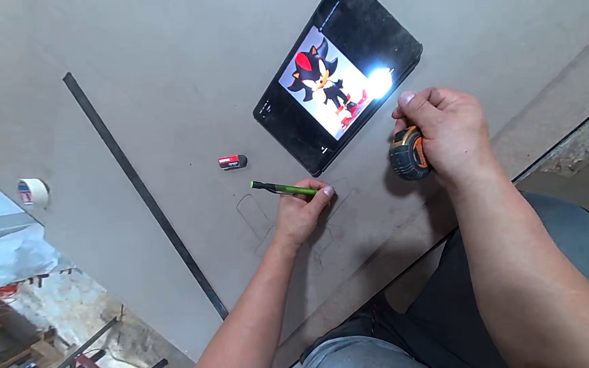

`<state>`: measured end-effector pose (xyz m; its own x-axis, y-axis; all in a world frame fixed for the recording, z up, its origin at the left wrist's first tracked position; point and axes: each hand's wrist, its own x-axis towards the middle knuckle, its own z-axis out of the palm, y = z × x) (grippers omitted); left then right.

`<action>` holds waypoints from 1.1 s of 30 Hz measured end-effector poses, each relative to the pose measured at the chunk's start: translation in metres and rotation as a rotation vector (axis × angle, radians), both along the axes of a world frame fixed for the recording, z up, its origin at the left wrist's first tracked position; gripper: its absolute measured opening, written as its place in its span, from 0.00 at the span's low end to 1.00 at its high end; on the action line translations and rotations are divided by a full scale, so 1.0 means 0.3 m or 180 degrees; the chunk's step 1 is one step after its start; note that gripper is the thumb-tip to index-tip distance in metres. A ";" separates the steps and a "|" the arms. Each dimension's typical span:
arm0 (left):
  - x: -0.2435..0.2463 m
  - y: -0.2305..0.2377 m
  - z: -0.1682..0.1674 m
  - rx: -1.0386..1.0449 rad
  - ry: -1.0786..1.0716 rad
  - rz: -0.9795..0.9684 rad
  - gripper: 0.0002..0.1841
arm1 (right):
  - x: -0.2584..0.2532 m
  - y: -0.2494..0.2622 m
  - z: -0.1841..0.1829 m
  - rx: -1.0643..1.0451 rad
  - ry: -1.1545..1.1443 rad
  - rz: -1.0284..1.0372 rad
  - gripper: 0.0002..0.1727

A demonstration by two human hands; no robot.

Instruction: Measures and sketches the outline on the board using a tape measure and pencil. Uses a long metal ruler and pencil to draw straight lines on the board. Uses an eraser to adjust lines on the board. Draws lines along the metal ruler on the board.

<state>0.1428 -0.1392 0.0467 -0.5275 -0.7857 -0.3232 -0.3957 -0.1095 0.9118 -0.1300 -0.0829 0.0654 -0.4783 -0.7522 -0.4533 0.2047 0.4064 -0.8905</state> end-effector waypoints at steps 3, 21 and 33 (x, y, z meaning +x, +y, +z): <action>-0.014 -0.003 0.007 0.0054 -0.0103 -0.0065 0.07 | -0.022 0.001 -0.008 0.0065 0.0076 -0.0041 0.17; -0.010 0.043 -0.060 -0.0250 0.0121 0.0391 0.05 | -0.014 0.008 -0.029 0.0027 0.0039 -0.0056 0.19; -0.014 0.035 -0.045 -0.0264 0.0054 0.0399 0.06 | -0.014 -0.015 -0.020 0.0086 0.0121 -0.0023 0.19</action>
